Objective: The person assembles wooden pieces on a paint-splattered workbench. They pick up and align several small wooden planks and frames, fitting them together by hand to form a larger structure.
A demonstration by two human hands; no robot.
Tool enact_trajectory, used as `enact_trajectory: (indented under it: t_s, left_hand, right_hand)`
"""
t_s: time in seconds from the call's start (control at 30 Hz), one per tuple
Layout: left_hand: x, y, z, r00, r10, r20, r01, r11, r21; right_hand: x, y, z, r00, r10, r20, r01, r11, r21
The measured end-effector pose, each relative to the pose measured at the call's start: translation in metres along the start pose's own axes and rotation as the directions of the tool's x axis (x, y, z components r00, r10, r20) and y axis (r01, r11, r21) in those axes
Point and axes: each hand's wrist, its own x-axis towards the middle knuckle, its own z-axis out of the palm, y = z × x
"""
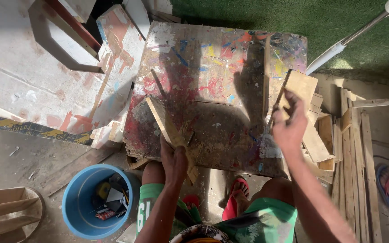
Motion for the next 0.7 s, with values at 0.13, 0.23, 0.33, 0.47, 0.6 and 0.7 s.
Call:
enact_trajectory:
  t_s: [0.13, 0.23, 0.33, 0.47, 0.6, 0.7]
  left_hand:
    - [-0.025, -0.020, 0.009, 0.994, 0.074, 0.085, -0.069, 0.996, -0.064]
    - [-0.026, -0.076, 0.013, 0.985, 0.099, 0.141, -0.090, 0.993, -0.071]
    - [-0.039, -0.057, 0.018, 0.977, 0.114, 0.181, -0.113, 0.993, -0.018]
    - [-0.042, -0.007, 0.025, 0.947, 0.119, 0.297, -0.160, 0.980, 0.119]
    - [-0.035, 0.037, 0.037, 0.898, 0.179, 0.403, -0.297, 0.921, 0.251]
    - [-0.016, 0.051, 0.050, 0.823, 0.242, 0.514, -0.454, 0.824, 0.340]
  right_hand:
    - [-0.111, -0.020, 0.026, 0.990, 0.021, 0.142, -0.025, 0.999, 0.028]
    - [-0.169, 0.009, 0.048, 0.957, -0.084, 0.277, 0.094, 0.995, -0.024]
    - [-0.207, 0.035, 0.060, 0.898, 0.049, 0.436, -0.028, 0.998, -0.053]
    - [-0.213, 0.065, 0.062, 0.924, 0.058, 0.379, -0.025, 0.995, -0.092]
    - [-0.194, 0.074, 0.054, 0.959, 0.121, 0.258, -0.082, 0.984, -0.158]
    - [-0.164, 0.055, 0.039, 0.903, 0.394, 0.172, -0.363, 0.913, -0.185]
